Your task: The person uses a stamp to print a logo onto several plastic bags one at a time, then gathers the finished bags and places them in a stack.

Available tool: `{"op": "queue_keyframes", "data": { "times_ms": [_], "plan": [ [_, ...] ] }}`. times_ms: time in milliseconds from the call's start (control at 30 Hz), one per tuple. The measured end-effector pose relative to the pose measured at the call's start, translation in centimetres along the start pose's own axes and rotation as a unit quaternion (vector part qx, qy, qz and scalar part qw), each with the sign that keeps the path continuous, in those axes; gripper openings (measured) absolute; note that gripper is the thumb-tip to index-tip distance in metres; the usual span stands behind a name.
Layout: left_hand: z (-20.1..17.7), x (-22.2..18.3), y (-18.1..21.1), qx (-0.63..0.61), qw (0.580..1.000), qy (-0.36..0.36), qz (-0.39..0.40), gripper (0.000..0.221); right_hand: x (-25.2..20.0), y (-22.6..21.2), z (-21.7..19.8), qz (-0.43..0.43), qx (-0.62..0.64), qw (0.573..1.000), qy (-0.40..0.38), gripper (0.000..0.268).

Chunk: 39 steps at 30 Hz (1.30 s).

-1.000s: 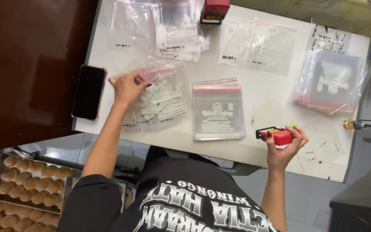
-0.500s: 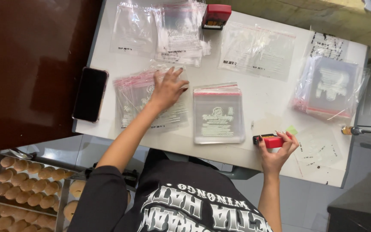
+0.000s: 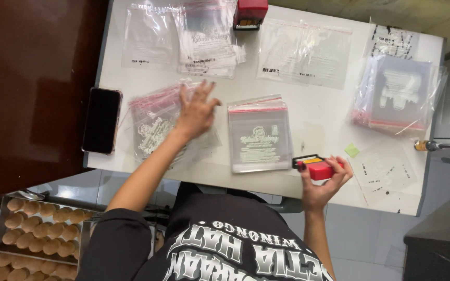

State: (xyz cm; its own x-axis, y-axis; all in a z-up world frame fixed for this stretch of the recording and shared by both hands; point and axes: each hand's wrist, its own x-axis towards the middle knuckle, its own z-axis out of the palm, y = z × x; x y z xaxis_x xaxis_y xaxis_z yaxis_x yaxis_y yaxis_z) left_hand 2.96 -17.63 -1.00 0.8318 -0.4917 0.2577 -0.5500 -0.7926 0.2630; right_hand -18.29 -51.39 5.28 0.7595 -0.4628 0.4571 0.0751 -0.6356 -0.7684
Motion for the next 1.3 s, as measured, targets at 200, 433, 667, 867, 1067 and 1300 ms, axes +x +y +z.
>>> {"op": "queue_keyframes", "data": {
  "times_ms": [200,433,667,867,1067,1300],
  "plan": [
    [2.2,-0.4,5.6,-0.009,0.989,-0.06,0.137,0.053,-3.3,-3.5,3.7,0.005,0.04,0.998,-0.057,0.061],
    [4.7,-2.2,8.7,0.002,0.999,0.002,0.038,0.056,-3.6,-4.9,5.9,-0.01,0.037,0.995,-0.097,0.057],
    [5.7,-2.8,8.2,-0.016,1.0,0.009,0.015,0.069,-5.8,-1.5,9.2,-0.086,-0.054,0.982,-0.158,0.055],
    [5.6,-3.3,9.4,-0.046,0.998,0.047,-0.018,0.044,-4.4,0.7,6.9,-0.079,-0.013,0.992,-0.093,0.055],
    [6.0,-3.5,9.4,-0.04,0.994,0.096,-0.022,0.024,-0.2,-1.8,1.6,-0.056,0.01,0.998,0.013,0.058],
    [3.9,-2.7,9.4,-0.057,0.981,0.183,-0.005,0.01,0.2,-2.6,0.7,-0.047,0.011,0.997,0.056,0.06]
  ]
}}
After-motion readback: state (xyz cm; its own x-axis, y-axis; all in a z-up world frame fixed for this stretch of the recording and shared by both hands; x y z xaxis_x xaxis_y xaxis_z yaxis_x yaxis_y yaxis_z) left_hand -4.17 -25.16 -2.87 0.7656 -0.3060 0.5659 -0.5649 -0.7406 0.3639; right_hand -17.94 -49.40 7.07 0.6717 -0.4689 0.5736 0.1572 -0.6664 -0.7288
